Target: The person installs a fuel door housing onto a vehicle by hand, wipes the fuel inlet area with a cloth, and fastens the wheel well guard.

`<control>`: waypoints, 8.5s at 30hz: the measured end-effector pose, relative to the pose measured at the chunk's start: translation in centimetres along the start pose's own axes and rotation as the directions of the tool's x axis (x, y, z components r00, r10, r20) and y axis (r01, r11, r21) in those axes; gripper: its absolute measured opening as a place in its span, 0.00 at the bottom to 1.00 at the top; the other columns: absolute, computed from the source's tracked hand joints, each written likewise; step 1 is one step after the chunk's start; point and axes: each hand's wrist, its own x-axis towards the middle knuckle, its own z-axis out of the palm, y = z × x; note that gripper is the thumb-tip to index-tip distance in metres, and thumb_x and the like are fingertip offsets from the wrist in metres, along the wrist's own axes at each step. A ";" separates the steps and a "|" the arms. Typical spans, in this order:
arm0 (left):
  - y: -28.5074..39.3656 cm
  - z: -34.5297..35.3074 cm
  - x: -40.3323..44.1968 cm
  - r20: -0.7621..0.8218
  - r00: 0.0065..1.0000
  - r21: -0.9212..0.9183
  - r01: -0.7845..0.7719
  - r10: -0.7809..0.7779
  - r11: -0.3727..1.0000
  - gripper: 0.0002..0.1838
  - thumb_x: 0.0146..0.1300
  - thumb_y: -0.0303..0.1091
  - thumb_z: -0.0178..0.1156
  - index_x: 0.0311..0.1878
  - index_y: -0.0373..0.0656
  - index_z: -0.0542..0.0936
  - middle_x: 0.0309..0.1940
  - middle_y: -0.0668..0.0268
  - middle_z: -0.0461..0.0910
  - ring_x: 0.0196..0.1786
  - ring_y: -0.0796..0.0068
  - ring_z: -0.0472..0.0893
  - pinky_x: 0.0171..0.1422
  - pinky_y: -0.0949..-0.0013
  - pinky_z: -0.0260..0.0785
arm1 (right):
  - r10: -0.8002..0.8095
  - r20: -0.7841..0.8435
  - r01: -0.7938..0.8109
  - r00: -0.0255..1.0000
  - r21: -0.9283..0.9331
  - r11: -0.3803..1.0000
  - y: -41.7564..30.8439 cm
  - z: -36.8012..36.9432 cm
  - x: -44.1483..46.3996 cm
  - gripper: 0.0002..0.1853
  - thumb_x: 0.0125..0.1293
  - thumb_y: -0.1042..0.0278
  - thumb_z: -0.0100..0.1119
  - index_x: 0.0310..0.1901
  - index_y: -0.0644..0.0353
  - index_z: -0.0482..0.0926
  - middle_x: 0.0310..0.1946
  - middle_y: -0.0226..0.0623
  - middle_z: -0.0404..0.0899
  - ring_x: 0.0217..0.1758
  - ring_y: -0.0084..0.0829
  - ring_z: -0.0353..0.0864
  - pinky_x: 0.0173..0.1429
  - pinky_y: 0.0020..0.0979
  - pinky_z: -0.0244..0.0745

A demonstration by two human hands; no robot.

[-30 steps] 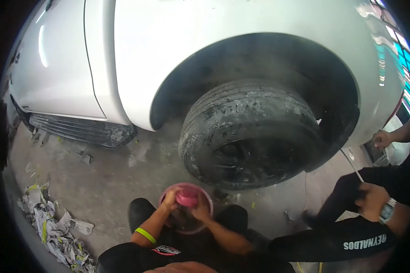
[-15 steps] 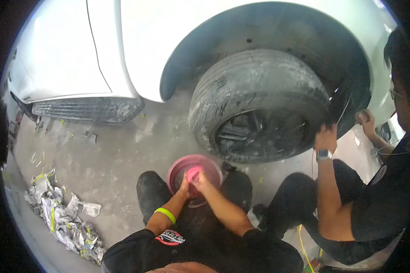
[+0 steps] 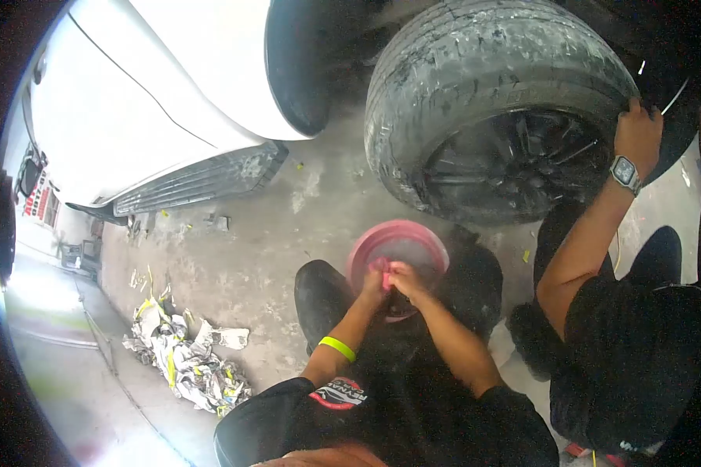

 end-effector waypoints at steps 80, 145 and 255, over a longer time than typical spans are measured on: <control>22.1 9.7 -13.9 0.804 0.429 0.403 -0.902 0.412 0.152 0.52 0.62 0.51 0.61 0.77 0.31 0.45 0.78 0.40 0.41 0.81 0.44 0.45 0.82 0.55 0.42 | -0.603 -0.626 0.403 0.495 -0.449 0.797 -21.7 2.8 -4.7 0.30 0.68 0.54 0.59 0.66 0.61 0.65 0.58 0.55 0.74 0.63 0.48 0.75 0.65 0.40 0.69; 7.6 1.1 -2.1 0.354 0.847 0.893 -0.179 0.397 -0.414 0.26 0.58 0.53 0.58 0.47 0.39 0.86 0.74 0.50 0.58 0.69 0.53 0.64 0.70 0.57 0.62 | -0.899 0.074 -0.614 -0.432 -0.754 0.233 -67.7 -23.3 -21.8 0.16 0.63 0.61 0.58 0.54 0.37 0.82 0.51 0.46 0.75 0.51 0.50 0.78 0.50 0.49 0.78; 7.4 0.7 -5.7 0.745 0.513 0.656 -0.445 0.427 -0.609 0.27 0.62 0.48 0.56 0.58 0.38 0.76 0.63 0.47 0.71 0.65 0.37 0.69 0.66 0.35 0.59 | -0.941 0.096 -0.068 0.325 -0.990 -0.124 -68.3 -17.1 -22.2 0.10 0.59 0.68 0.67 0.42 0.58 0.88 0.37 0.44 0.87 0.40 0.42 0.87 0.50 0.36 0.80</control>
